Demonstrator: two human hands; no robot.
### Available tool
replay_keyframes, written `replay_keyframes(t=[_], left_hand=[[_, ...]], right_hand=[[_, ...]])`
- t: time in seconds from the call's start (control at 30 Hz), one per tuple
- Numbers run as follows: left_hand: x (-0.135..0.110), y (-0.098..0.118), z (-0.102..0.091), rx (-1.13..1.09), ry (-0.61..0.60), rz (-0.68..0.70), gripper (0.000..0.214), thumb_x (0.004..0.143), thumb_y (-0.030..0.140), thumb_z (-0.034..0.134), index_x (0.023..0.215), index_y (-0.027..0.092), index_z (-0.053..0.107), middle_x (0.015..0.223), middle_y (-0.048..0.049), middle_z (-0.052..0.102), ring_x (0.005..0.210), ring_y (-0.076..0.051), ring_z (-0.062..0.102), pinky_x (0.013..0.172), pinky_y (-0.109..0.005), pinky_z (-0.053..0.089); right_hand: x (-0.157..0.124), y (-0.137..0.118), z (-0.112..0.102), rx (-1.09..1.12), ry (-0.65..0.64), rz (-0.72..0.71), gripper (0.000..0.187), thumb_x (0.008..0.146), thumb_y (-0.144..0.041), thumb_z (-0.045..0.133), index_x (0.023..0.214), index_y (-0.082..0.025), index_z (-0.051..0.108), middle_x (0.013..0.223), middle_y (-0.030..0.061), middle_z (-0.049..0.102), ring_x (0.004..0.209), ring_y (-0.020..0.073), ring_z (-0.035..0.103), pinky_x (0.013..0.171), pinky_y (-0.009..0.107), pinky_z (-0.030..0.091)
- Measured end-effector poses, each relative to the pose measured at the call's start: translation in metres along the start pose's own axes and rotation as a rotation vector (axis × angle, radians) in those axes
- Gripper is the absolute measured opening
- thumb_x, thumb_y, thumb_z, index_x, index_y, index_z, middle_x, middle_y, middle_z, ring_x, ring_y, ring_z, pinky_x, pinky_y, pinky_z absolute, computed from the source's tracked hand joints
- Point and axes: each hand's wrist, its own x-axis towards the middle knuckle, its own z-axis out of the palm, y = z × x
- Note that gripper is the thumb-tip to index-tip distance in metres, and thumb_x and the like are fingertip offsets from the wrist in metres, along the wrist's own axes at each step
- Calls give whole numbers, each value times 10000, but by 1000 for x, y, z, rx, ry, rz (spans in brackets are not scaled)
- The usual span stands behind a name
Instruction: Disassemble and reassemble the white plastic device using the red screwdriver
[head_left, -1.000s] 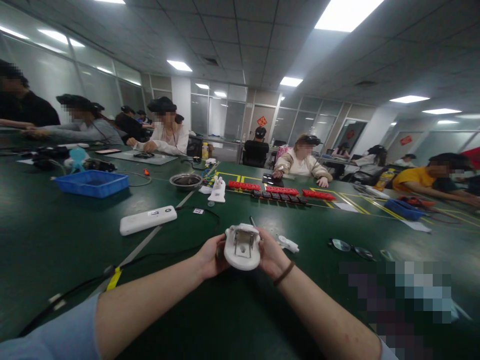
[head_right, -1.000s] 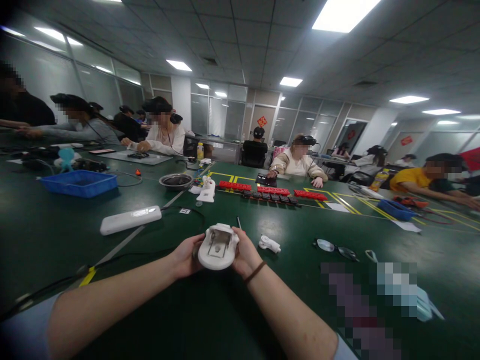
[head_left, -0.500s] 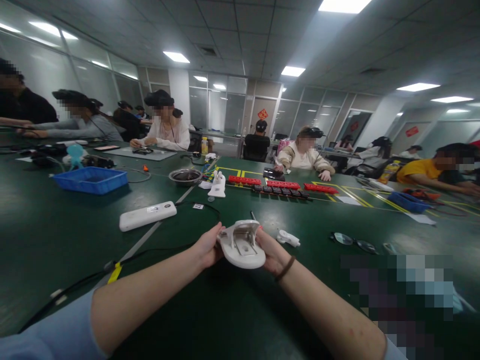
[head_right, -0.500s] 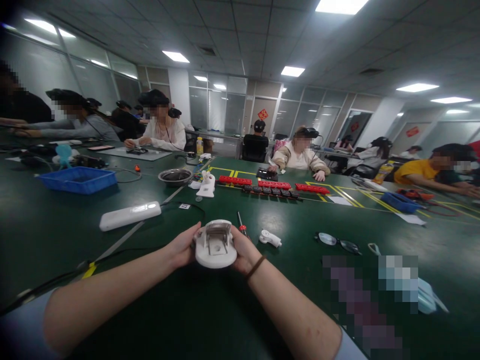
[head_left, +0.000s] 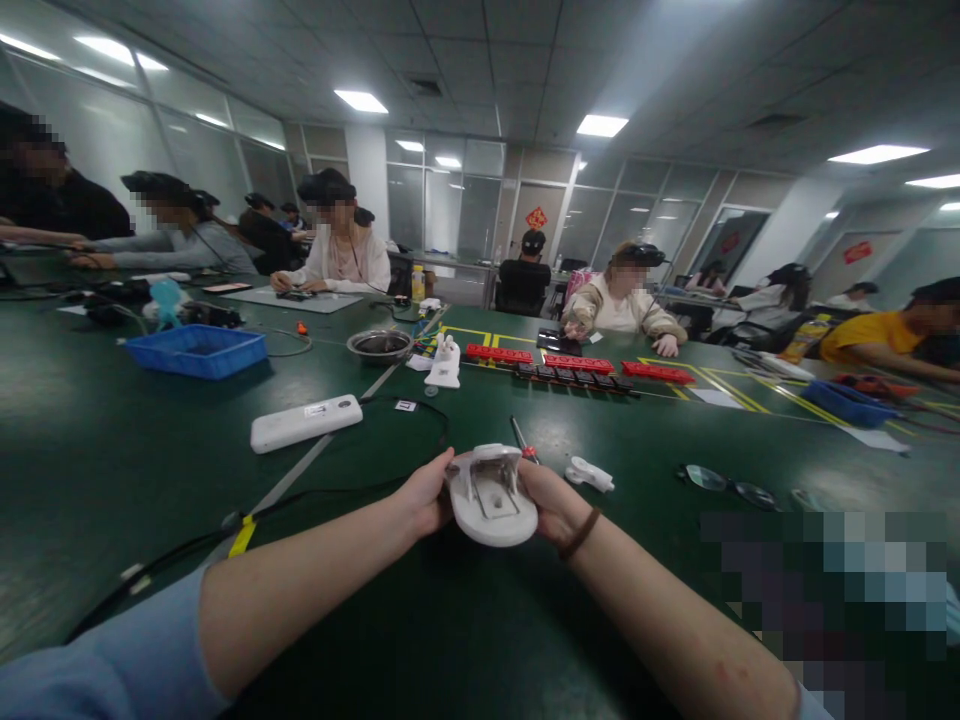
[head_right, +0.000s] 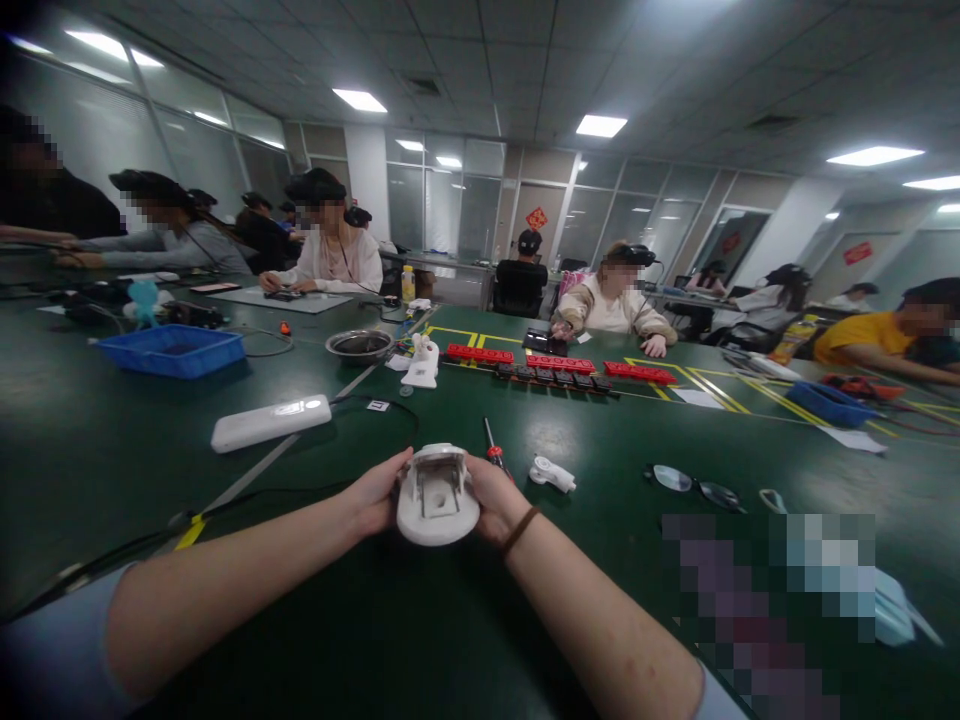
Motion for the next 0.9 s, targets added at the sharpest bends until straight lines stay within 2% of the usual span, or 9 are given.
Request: replay_keyframes(t=[0.1,0.2,0.33,0.43,0.57,0.7,0.8,0.9], left_hand=[[1,-1,1,-25,43,18,247,856,298,378,921,125,542,785,-72,604,696,-180,594,726,-344,477],[-1,0,2,-65,57,28,224,859,259,371,873,118,544,745,-66,596,651,-171,590,680,-324,489],[1,2,-2,-146,51,89,233,867,242,355,817,109,540,727,-59,596,624,-142,587,646,-266,495],[3,3,-7,-185,56,129,238,868,258,355,816,109,535,715,-57,593,623,-144,587,635,-264,500],[2,4,-5,-191,86,138,209,861,223,367,832,100,534,730,-72,591,620,-155,585,600,-276,504],[1,7,1,-180,146,157,171,857,186,366,827,117,519,704,-51,566,580,-137,566,546,-261,496],[1,12,1,-182,172,160,184,868,157,328,759,125,474,573,1,470,464,-83,489,488,-213,466],[0,17,-1,-184,123,178,229,879,172,301,694,130,430,487,47,349,381,-51,384,426,-175,406]], right_hand=[[9,-7,-8,-199,156,-82,101,848,-150,402,925,-136,467,645,-4,522,535,108,526,539,202,434],[22,-18,-7,-435,227,-142,88,811,-173,468,898,-156,469,615,-20,488,507,112,481,498,208,390],[36,-28,10,-710,267,-255,94,741,-175,555,824,-162,513,619,-18,460,590,132,450,604,243,371],[41,-29,19,-824,277,-333,128,709,-187,587,820,-166,526,664,-7,467,680,153,452,686,261,352],[44,-28,14,-841,269,-324,91,717,-176,556,803,-162,531,656,3,477,670,161,466,652,263,367],[43,-34,-2,-733,265,-288,134,739,-127,461,861,-165,503,659,4,493,600,145,479,555,241,387],[33,-43,-15,-637,291,-317,157,754,-142,422,902,-179,459,708,4,497,604,130,491,537,222,398],[17,-41,-25,-573,317,-348,184,750,-174,410,933,-190,407,735,-1,486,612,122,498,536,211,406]])
